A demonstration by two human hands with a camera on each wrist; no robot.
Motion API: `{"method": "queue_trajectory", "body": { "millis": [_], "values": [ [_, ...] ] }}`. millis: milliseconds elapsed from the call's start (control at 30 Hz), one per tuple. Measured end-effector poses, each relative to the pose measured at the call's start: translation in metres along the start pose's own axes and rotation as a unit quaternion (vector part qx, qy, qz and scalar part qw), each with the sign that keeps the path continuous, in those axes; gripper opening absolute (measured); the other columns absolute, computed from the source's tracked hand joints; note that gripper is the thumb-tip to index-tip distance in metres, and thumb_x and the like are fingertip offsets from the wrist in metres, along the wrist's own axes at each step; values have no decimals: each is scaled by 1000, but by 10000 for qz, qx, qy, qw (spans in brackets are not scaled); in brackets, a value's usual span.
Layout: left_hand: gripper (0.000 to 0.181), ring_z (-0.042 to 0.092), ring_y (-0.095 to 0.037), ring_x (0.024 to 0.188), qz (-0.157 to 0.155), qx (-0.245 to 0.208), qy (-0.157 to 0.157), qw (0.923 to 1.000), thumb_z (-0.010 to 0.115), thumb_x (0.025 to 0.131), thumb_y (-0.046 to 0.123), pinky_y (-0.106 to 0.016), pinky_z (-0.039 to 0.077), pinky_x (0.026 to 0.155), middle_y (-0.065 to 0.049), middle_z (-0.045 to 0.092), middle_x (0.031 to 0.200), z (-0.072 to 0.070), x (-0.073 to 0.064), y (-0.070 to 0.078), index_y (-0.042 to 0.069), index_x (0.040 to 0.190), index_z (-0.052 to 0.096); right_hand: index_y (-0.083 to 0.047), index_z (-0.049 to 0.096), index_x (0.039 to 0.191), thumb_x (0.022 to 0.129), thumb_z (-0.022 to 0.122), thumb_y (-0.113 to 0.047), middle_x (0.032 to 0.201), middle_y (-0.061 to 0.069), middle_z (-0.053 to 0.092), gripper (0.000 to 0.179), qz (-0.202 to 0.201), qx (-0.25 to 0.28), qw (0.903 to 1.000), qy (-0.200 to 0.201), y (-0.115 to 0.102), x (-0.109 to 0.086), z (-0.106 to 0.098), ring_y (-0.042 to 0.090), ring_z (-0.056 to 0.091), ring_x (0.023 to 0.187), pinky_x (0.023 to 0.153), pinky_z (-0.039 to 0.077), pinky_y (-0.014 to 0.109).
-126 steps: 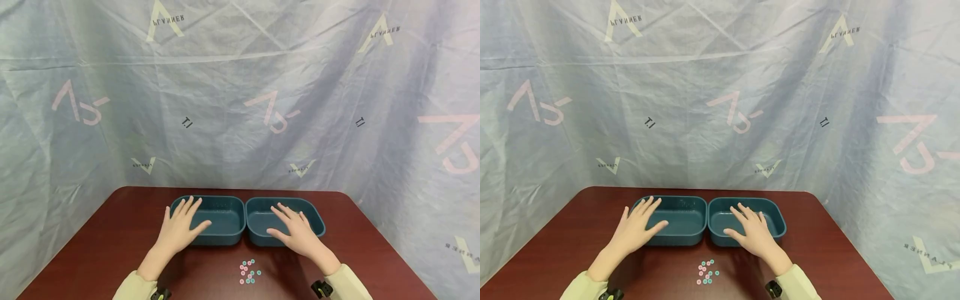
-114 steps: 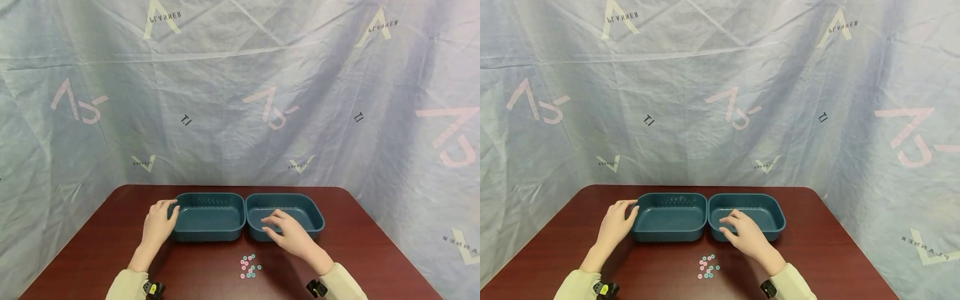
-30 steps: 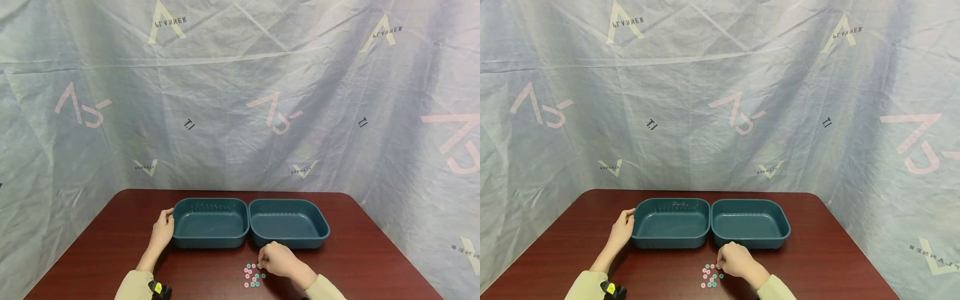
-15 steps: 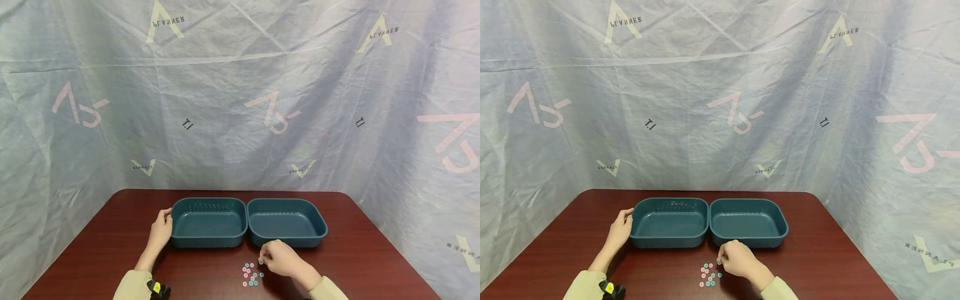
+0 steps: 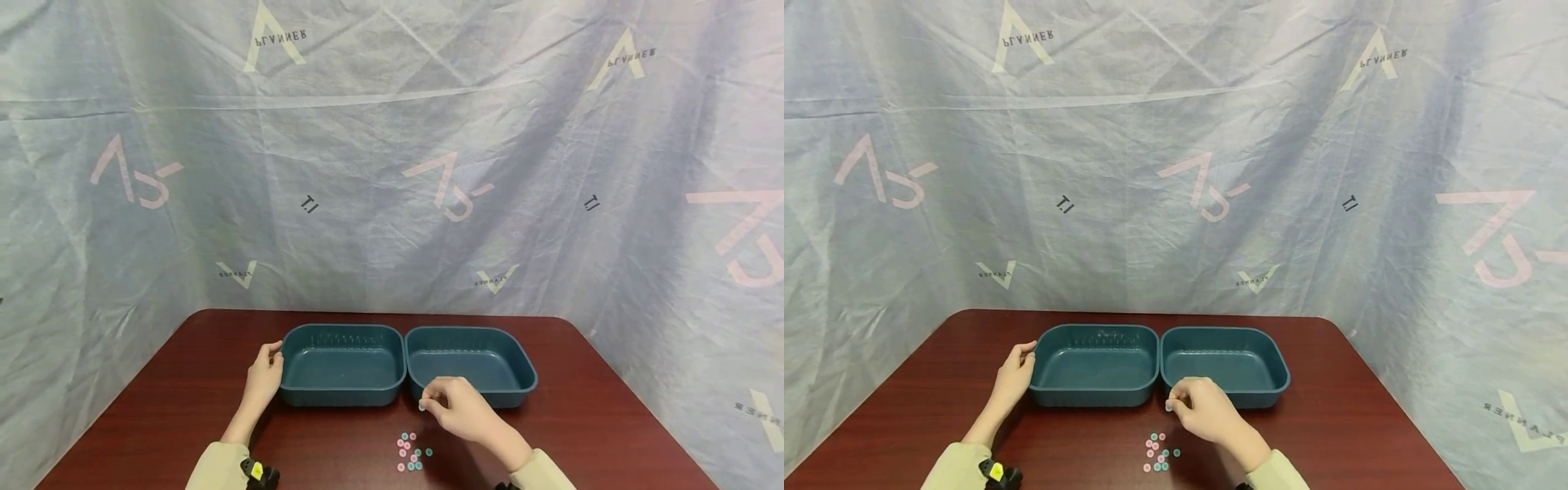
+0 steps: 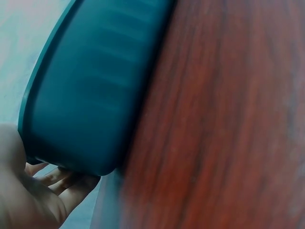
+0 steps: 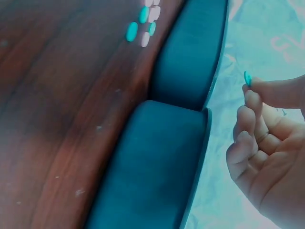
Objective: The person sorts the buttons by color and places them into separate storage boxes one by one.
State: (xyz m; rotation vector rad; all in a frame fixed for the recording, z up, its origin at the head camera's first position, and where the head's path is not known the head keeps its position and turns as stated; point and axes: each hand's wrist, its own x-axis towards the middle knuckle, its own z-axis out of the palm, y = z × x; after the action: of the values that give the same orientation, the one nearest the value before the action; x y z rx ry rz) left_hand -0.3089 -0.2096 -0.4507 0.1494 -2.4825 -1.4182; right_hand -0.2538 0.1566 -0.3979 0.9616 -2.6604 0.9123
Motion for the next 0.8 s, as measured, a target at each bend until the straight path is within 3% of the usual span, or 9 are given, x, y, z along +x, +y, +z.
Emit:
{"method": "queue_trajectory", "body": {
  "millis": [500,800],
  "values": [
    [35,53,-38,115,46,-602,241,9979,39,100,17,-49,44,89,-25,54,126,17,2,1,3,131,47,-19,64,78,88,66,-16,66,-12,53,10,23,-67,9986,522,-3,19,-4,-1,42,53,53,40,19],
    [35,51,-39,116,-69,-411,293,9987,37,100,16,-50,43,90,-26,52,127,4,-1,-3,2,132,45,-18,67,82,88,65,-18,67,-12,54,7,-38,-132,9983,575,-15,42,8,0,43,54,54,40,19]
  ]
}}
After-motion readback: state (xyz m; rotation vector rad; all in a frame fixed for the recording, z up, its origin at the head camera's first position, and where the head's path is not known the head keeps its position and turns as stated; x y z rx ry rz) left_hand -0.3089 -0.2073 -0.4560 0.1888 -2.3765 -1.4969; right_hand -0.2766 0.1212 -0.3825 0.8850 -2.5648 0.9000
